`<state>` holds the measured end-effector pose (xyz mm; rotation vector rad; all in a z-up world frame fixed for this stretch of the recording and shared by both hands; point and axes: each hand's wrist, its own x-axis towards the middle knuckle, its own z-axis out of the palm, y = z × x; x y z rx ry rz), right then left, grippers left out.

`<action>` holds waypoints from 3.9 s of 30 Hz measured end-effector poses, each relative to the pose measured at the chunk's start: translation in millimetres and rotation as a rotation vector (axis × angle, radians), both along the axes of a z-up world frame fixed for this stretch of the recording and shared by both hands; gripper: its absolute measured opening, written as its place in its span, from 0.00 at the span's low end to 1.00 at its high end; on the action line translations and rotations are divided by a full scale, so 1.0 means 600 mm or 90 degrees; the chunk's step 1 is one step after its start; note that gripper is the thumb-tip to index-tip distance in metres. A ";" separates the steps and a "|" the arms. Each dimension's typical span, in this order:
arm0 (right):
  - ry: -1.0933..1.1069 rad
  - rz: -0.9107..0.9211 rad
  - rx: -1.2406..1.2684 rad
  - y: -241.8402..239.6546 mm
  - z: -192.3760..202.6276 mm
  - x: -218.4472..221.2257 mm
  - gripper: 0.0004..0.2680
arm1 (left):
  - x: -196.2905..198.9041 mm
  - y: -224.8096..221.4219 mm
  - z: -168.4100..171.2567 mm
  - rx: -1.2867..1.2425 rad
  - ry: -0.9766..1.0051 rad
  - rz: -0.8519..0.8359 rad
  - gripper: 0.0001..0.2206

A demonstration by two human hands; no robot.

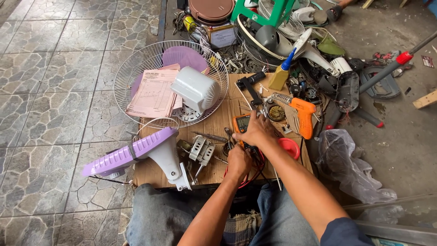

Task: The person tests the electrical components and wiring of a disassembled fan using a digital multimeter.

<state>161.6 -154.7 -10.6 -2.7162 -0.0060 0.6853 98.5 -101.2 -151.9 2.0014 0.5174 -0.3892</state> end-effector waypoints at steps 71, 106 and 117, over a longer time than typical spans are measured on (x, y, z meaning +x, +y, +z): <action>-0.237 -0.012 0.453 -0.079 -0.177 -0.181 0.07 | 0.047 0.160 0.039 -0.801 -0.050 0.423 0.25; 0.143 0.159 0.472 -0.060 -0.123 -0.185 0.06 | -0.198 0.438 0.291 0.045 -0.224 0.142 0.20; 0.487 0.278 0.379 -0.078 -0.175 -0.231 0.07 | -0.231 0.474 0.249 0.125 -0.362 0.296 0.15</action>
